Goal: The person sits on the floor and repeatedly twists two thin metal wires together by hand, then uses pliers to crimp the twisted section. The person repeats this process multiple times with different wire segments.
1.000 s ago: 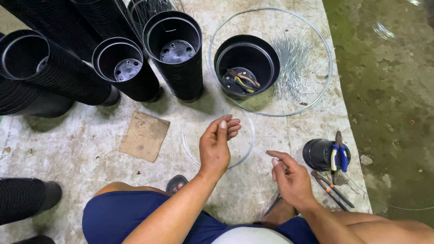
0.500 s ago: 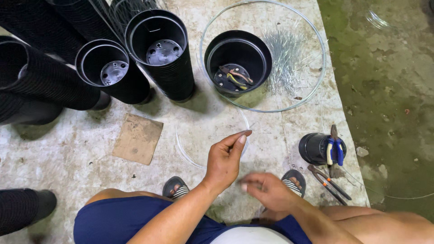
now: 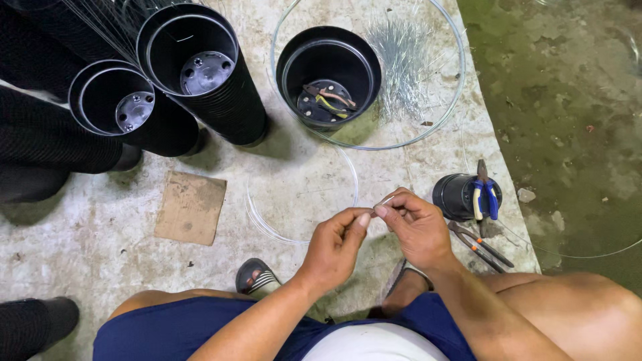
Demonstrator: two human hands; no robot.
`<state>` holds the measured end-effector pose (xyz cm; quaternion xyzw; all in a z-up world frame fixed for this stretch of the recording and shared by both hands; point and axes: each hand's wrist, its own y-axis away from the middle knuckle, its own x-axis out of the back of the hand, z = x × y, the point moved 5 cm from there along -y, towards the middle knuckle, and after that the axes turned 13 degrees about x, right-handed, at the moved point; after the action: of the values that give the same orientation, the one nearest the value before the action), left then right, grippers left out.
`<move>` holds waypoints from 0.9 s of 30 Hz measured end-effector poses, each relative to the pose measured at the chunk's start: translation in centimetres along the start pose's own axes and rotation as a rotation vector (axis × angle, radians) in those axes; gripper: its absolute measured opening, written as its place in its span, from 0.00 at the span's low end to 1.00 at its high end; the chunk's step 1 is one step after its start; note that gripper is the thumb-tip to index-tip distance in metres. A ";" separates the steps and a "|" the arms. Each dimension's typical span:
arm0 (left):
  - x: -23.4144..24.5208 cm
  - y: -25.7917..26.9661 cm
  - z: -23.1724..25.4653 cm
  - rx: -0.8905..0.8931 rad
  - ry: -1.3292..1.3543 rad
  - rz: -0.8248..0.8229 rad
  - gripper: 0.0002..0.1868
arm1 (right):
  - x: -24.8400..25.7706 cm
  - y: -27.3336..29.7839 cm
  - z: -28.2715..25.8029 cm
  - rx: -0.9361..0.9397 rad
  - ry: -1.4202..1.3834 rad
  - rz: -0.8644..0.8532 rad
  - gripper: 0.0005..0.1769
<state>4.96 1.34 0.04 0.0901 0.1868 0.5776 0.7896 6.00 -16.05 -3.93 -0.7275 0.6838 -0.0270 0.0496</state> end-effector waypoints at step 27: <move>0.0 -1.1 -1.9 -0.002 0.078 0.066 0.11 | -2.1 0.8 -4.4 0.165 0.264 0.149 0.21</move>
<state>5.15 0.89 -2.04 0.0729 0.2135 0.6067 0.7623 4.62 -14.19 0.39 -0.6584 0.7319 -0.1744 0.0209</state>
